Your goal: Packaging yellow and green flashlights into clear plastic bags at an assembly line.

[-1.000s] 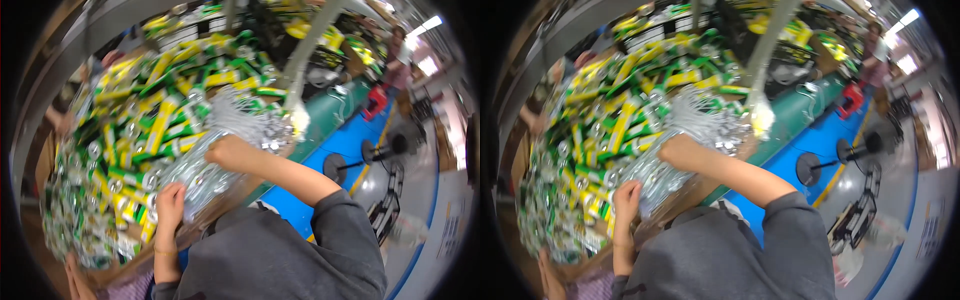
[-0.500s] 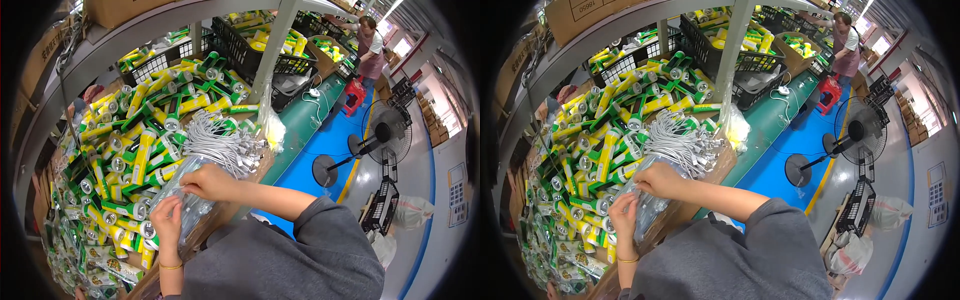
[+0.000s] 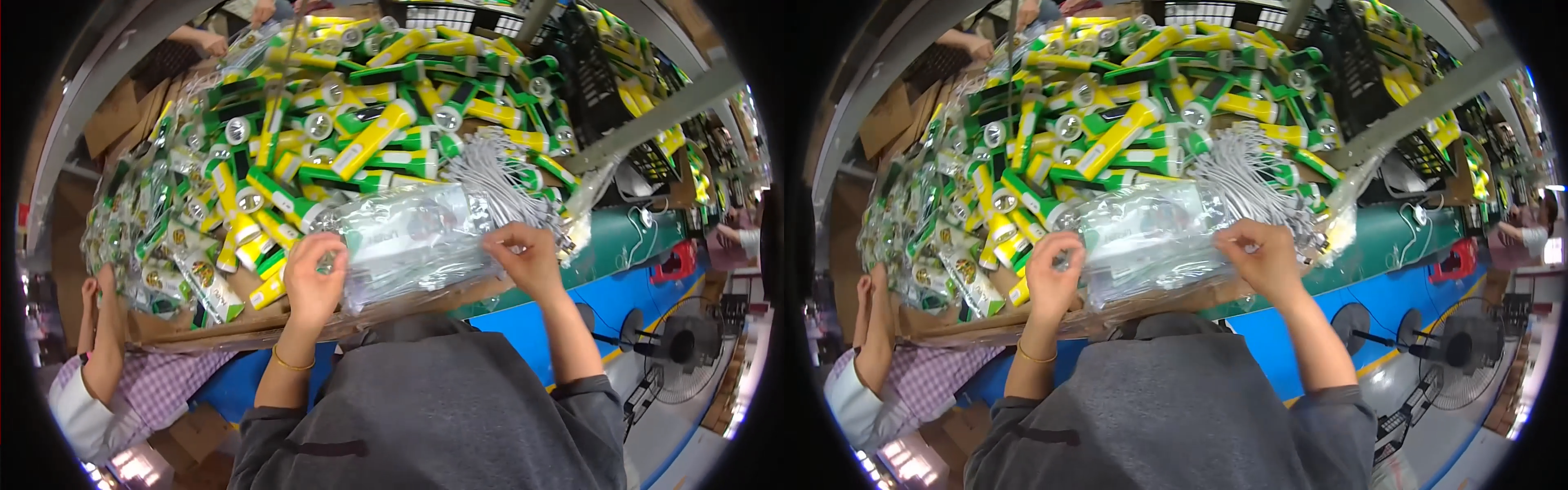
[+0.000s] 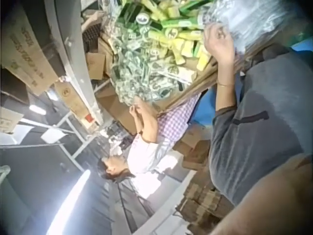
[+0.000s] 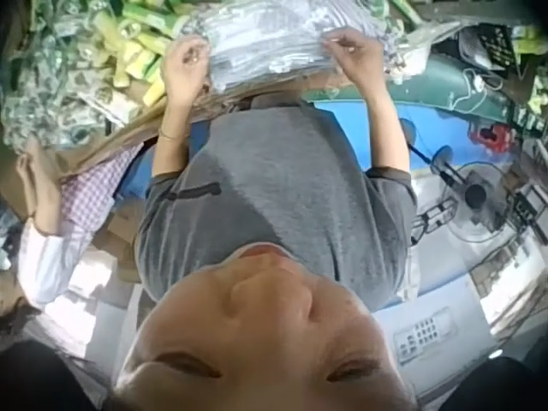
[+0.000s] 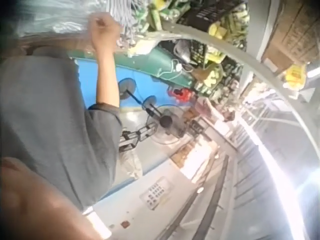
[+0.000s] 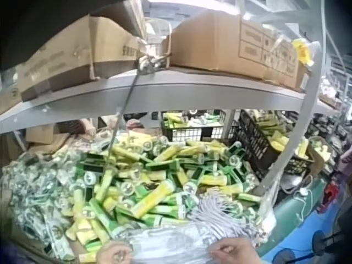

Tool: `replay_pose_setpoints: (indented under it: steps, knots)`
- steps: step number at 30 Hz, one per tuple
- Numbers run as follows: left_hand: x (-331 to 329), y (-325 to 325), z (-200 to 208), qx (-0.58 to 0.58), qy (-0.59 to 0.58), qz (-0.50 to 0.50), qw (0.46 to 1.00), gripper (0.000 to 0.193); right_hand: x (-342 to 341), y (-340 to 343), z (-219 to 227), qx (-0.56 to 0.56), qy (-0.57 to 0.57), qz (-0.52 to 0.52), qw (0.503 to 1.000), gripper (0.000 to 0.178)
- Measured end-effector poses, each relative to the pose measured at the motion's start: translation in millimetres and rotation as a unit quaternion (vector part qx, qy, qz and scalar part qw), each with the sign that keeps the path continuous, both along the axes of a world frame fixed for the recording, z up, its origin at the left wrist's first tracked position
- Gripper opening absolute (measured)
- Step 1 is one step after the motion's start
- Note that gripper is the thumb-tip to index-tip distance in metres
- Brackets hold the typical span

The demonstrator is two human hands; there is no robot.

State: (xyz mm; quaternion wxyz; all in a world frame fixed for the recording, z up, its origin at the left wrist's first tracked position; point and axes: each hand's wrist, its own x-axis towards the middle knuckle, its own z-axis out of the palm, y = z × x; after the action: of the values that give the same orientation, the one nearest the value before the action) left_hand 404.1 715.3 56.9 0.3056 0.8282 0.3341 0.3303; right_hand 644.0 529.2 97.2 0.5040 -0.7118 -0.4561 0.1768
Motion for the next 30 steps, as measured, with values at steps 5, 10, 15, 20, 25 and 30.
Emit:
replay_pose_setpoints:
  steps: [5, 10, 15, 20, 25, 30]
  knots:
    - [-8.4, -24.9, 3.4, 0.103, 0.092, 0.046, 0.989, 0.013, 15.0, 68.5, 18.0, -0.239, -0.308, 0.078, 0.918, 0.023]
    - [-6.1, -16.5, -11.1, 0.031, 0.076, 0.06, 0.995, 0.011, 34.8, 228.1, -35.2, -0.067, -0.52, 0.149, 0.838, 0.032]
    - [-12.1, -21.0, -4.2, -0.365, -0.196, 0.133, 0.9, 0.019, 10.6, 239.7, -59.0, -0.191, -0.54, 0.161, 0.803, 0.043]
    - [-26.8, -25.2, -27.7, -0.074, -0.093, -0.007, 0.993, 0.043, 35.8, 188.4, -9.8, -0.165, -0.44, 0.118, 0.875, 0.045]
    - [-11.0, -24.0, -3.1, -0.04, 0.127, -0.024, 0.991, 0.054, -31.8, 117.8, 84.5, 0.058, 0.052, 0.182, 0.98, 0.047]
    - [-15.3, -13.2, 23.7, -0.231, -0.066, -0.147, 0.96, 0.059, -67.9, 98.2, 33.9, 0.156, -0.108, 0.437, 0.879, 0.039]
